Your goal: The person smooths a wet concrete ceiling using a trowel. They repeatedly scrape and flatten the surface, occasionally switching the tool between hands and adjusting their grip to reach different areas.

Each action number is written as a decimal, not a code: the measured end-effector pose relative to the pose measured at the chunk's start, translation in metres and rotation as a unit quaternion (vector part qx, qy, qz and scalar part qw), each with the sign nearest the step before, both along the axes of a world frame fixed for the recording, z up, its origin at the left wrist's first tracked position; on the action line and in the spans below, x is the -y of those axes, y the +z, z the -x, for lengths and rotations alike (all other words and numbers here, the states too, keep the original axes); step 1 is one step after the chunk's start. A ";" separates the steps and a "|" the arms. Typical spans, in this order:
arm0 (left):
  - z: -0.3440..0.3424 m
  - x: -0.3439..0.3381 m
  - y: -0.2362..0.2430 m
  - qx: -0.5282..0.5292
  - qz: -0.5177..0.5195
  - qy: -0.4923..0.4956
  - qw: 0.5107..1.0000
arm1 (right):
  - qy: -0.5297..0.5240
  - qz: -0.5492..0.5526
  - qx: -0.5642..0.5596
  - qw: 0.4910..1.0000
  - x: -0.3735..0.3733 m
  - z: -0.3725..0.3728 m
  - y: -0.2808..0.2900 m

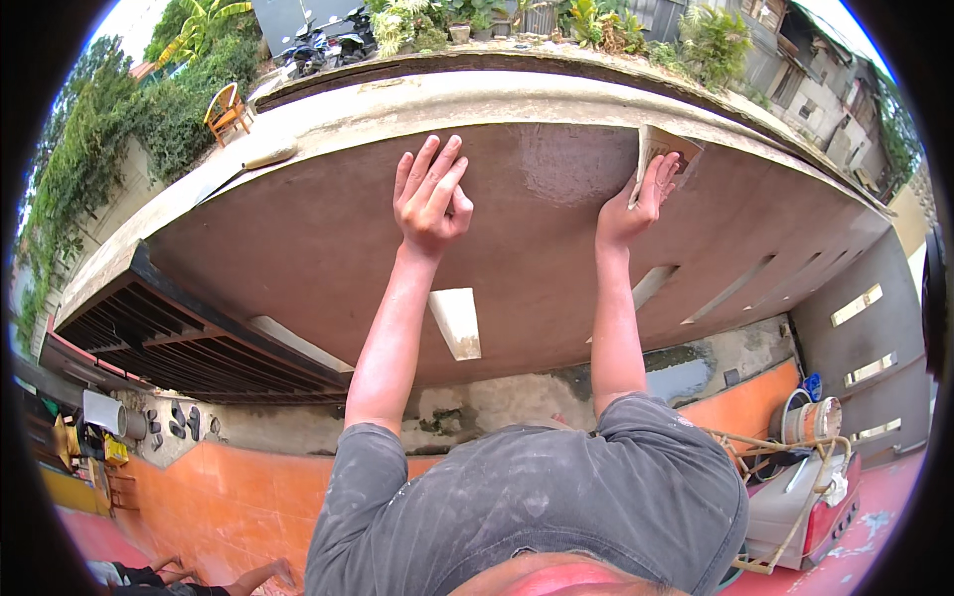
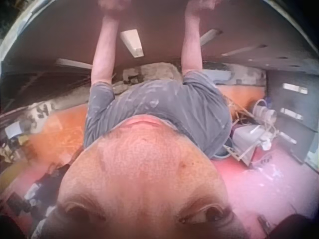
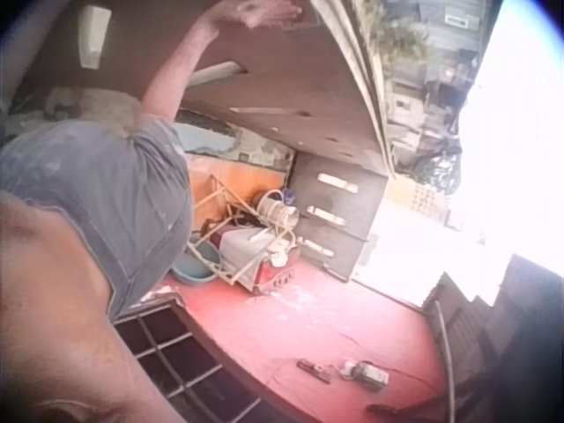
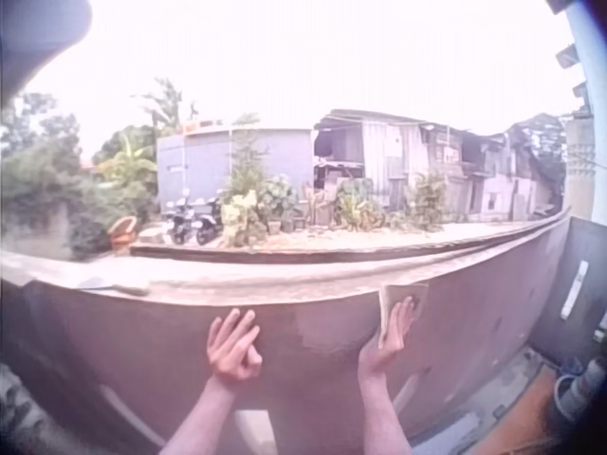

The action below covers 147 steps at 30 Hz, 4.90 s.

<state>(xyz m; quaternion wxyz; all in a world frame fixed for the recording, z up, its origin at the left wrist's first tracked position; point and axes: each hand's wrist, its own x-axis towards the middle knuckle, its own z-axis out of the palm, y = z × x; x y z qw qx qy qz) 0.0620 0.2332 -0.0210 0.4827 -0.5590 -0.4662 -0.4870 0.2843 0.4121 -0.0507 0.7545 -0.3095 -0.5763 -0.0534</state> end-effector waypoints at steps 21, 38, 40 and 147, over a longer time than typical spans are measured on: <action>0.001 0.000 -0.002 -0.002 0.003 0.004 1.000 | 0.096 -0.074 0.244 0.962 0.039 0.025 -0.066; 0.000 -0.005 -0.002 -0.003 0.006 -0.002 1.000 | -0.006 -0.012 -0.008 1.000 -0.009 -0.007 -0.006; 0.001 -0.006 -0.003 -0.005 0.004 -0.005 1.000 | 0.032 -0.021 0.028 0.999 0.009 0.012 -0.015; -0.173 0.118 -0.173 0.584 0.365 -0.401 0.604 | 0.589 0.496 0.027 0.638 0.200 -0.152 -0.165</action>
